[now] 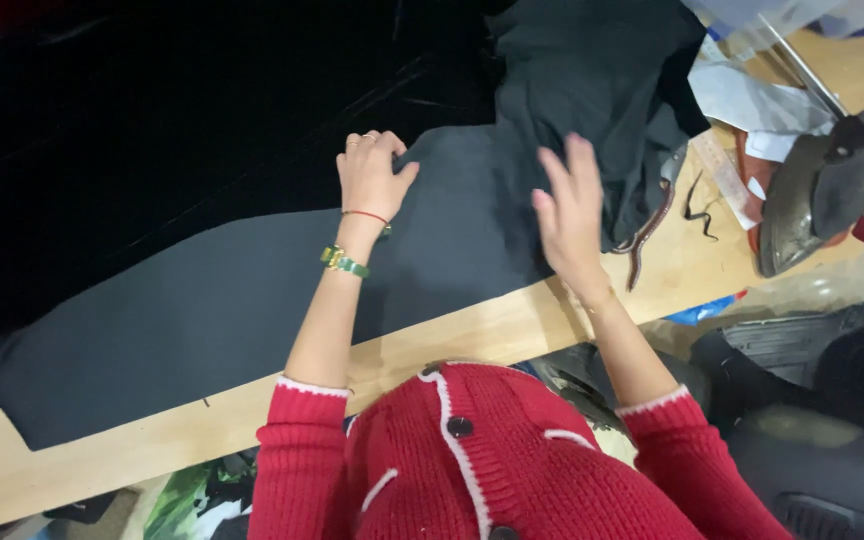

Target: Cutting black fabric with shears and then aligning and smoothing the pieces on a cutting table

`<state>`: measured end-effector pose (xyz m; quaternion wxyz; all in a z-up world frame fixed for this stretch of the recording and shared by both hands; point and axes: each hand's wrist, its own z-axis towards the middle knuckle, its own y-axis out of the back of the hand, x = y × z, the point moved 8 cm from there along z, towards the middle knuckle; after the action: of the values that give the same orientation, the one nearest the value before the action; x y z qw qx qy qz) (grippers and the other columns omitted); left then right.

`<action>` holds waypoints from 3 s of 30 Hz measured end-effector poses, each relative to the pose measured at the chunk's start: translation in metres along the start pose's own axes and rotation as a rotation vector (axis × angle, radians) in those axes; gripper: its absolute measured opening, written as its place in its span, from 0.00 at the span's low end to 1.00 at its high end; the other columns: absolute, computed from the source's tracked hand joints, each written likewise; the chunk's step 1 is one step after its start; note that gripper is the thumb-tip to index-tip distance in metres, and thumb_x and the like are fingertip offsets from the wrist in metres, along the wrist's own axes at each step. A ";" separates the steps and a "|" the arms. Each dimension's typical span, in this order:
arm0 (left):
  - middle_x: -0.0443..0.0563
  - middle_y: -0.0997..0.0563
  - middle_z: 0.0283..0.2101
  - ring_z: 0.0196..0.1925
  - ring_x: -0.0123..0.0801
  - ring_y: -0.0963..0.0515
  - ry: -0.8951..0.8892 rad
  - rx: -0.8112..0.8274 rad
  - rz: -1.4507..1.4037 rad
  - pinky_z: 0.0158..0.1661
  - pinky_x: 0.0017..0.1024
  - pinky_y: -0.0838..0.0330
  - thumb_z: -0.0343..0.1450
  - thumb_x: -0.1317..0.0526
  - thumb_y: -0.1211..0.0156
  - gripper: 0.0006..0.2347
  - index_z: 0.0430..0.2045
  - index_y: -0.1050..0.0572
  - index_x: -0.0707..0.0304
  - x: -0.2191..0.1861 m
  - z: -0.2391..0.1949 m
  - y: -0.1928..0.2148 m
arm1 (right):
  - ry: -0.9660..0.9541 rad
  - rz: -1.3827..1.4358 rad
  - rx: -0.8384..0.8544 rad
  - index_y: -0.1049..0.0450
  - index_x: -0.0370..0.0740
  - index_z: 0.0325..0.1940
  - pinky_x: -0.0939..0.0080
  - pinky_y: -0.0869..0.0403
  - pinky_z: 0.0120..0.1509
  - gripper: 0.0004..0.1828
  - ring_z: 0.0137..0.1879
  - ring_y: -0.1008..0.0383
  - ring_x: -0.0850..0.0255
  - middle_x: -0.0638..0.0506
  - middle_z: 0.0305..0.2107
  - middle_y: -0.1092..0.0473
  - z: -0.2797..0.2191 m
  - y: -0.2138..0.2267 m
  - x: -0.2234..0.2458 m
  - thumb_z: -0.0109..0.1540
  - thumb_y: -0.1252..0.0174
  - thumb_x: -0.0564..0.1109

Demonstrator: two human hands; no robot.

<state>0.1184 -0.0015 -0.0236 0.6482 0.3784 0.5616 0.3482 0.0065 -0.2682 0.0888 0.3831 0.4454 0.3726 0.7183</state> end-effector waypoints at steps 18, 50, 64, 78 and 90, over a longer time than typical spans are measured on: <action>0.41 0.24 0.45 0.47 0.36 0.23 -0.425 -0.130 0.224 0.45 0.42 0.31 0.61 0.51 0.23 0.18 0.41 0.23 0.40 -0.135 -0.079 0.015 | -0.677 -0.235 -0.145 0.34 0.53 0.52 0.49 0.39 0.58 0.13 0.56 0.41 0.54 0.56 0.47 0.46 -0.144 0.025 -0.044 0.73 0.48 0.60; 0.60 0.49 0.78 0.80 0.49 0.49 -0.031 -0.011 0.263 0.71 0.65 0.61 0.81 0.46 0.48 0.28 0.75 0.42 0.58 -0.036 -0.207 0.098 | -0.065 -0.093 0.011 0.42 0.50 0.81 0.43 0.51 0.84 0.34 0.84 0.63 0.48 0.47 0.78 0.57 -0.057 0.004 0.038 0.77 0.73 0.65; 0.56 0.52 0.79 0.79 0.52 0.57 0.197 -0.139 0.262 0.69 0.69 0.70 0.79 0.38 0.54 0.30 0.75 0.43 0.51 0.008 -0.227 0.096 | -0.174 -0.136 0.180 0.51 0.44 0.84 0.42 0.58 0.85 0.33 0.82 0.67 0.42 0.42 0.79 0.62 -0.069 -0.010 -0.017 0.76 0.57 0.57; 0.47 0.31 0.63 0.68 0.39 0.36 -0.405 -0.061 0.044 0.64 0.49 0.44 0.79 0.53 0.48 0.13 0.58 0.30 0.47 -0.145 -0.135 -0.001 | -0.077 -0.180 0.056 0.42 0.46 0.81 0.40 0.62 0.82 0.30 0.82 0.61 0.45 0.43 0.77 0.53 -0.072 -0.009 -0.028 0.76 0.59 0.58; 0.38 0.24 0.29 0.41 0.40 0.29 0.097 -0.241 -0.043 0.40 0.44 0.41 0.64 0.53 0.24 0.08 0.22 0.21 0.44 -0.024 -0.006 0.043 | -0.111 -0.221 0.144 0.45 0.45 0.81 0.39 0.59 0.83 0.34 0.82 0.61 0.42 0.39 0.77 0.55 -0.066 -0.001 -0.010 0.75 0.63 0.63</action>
<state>0.1078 -0.0016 0.0249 0.6682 0.2684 0.5546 0.4170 -0.0510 -0.2894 0.0634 0.4469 0.4671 0.4483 0.6173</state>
